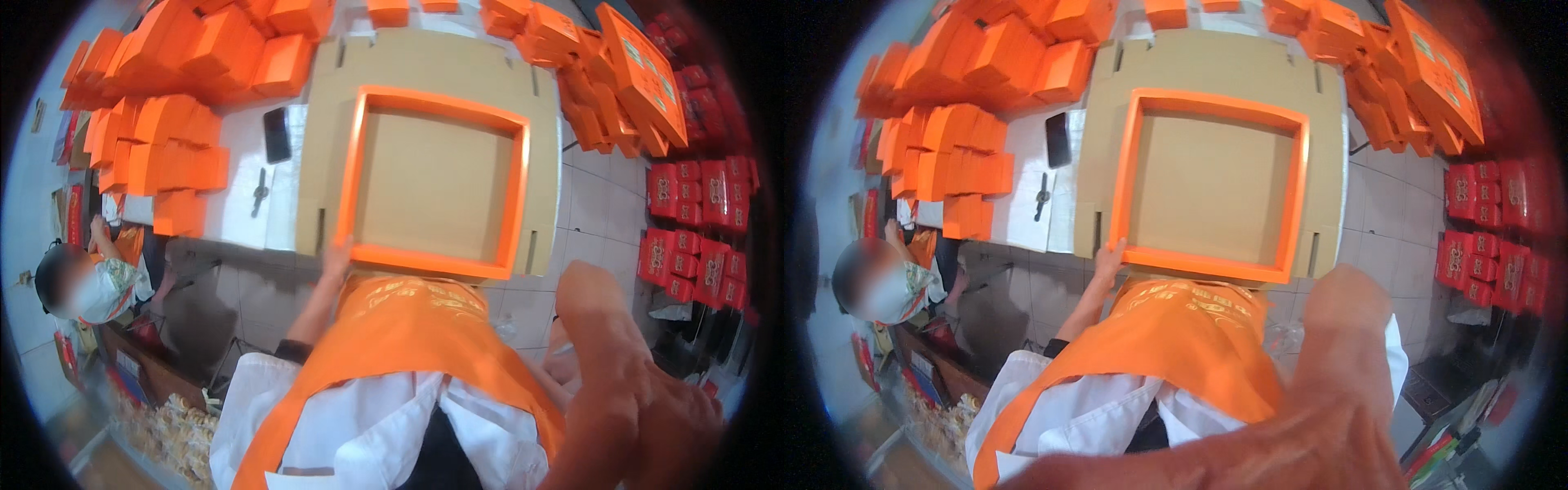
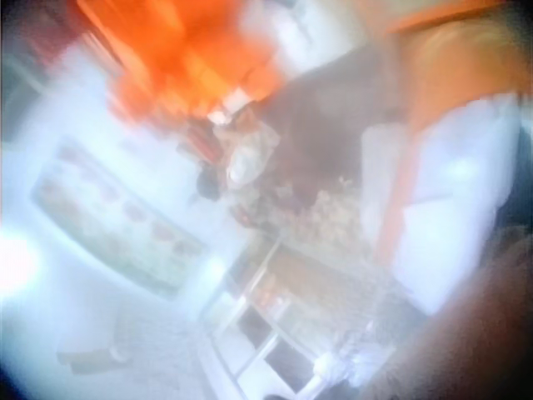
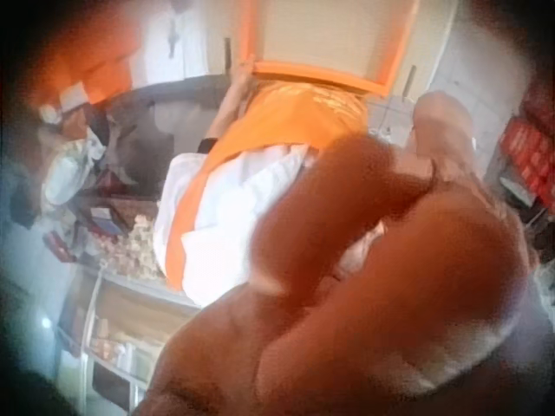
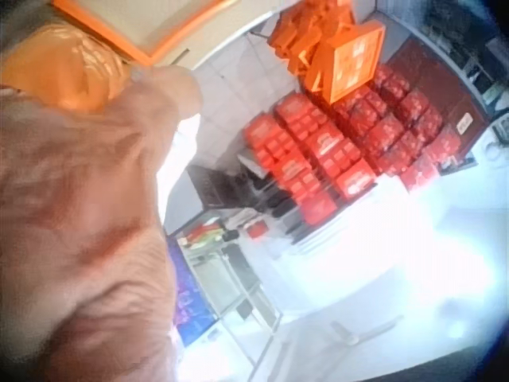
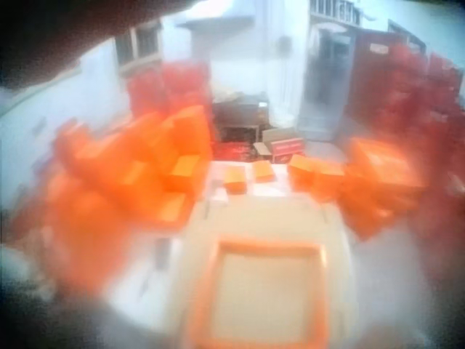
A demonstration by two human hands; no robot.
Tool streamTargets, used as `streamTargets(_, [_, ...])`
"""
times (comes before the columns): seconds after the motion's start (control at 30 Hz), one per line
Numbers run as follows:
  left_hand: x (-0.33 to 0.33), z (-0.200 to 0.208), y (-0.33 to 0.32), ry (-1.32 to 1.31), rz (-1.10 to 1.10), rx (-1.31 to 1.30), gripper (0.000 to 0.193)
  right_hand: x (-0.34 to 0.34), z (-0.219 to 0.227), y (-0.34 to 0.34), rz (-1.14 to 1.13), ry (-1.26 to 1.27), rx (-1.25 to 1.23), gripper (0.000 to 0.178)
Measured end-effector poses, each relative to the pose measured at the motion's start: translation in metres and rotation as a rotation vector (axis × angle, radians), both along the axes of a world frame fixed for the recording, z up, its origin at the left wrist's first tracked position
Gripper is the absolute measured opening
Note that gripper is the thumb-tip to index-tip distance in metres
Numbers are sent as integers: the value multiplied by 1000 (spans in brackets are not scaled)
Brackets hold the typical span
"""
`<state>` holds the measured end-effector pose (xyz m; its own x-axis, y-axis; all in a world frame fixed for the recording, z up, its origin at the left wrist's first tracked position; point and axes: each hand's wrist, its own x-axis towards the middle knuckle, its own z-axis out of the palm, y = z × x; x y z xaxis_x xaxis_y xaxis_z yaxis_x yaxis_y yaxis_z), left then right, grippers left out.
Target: The person assembles orange cardboard boxes by folding flaps and inserting smaller orange packages into the compartments. They repeatedly pick up flat cardboard sheets, fold them into box shapes, and place multiple small orange boxes inside before stacking the completed units.
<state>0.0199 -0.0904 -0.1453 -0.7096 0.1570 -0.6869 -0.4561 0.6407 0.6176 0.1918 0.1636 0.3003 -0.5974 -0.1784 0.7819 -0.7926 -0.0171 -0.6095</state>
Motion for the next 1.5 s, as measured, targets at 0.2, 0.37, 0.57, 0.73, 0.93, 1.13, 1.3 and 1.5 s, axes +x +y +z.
streamTargets(0.2, [-16, 13, -18, 154, -398, -64, 43, -79, -7, -27, 47, -46, -21, 27])
streamTargets(0.37, [-42, 51, -15, -47, -613, -38, 55, -133, -14, -51, 41, -103, -26, 31])
streamTargets(0.57, [-65, 40, -29, 13, -706, 70, 55, -181, -15, -68, 34, -137, -57, 35])
streamTargets(0.73, [-97, 11, -25, 37, -389, 285, 44, -210, -17, -66, 63, -148, -108, 39])
streamTargets(0.93, [-189, 25, -6, 275, -112, 285, 39, -270, -49, -62, 53, -317, -372, 44])
streamTargets(1.13, [-277, 28, -29, 578, 96, 147, 45, -278, -186, -51, -162, -1061, -1091, 33])
streamTargets(1.3, [-352, 132, -107, 1378, -165, -422, 61, -242, -255, -71, -291, -1347, -1293, 27])
streamTargets(1.5, [-368, 176, -226, 1250, 549, -314, 63, -280, -274, -95, -146, -1463, -1226, 21])
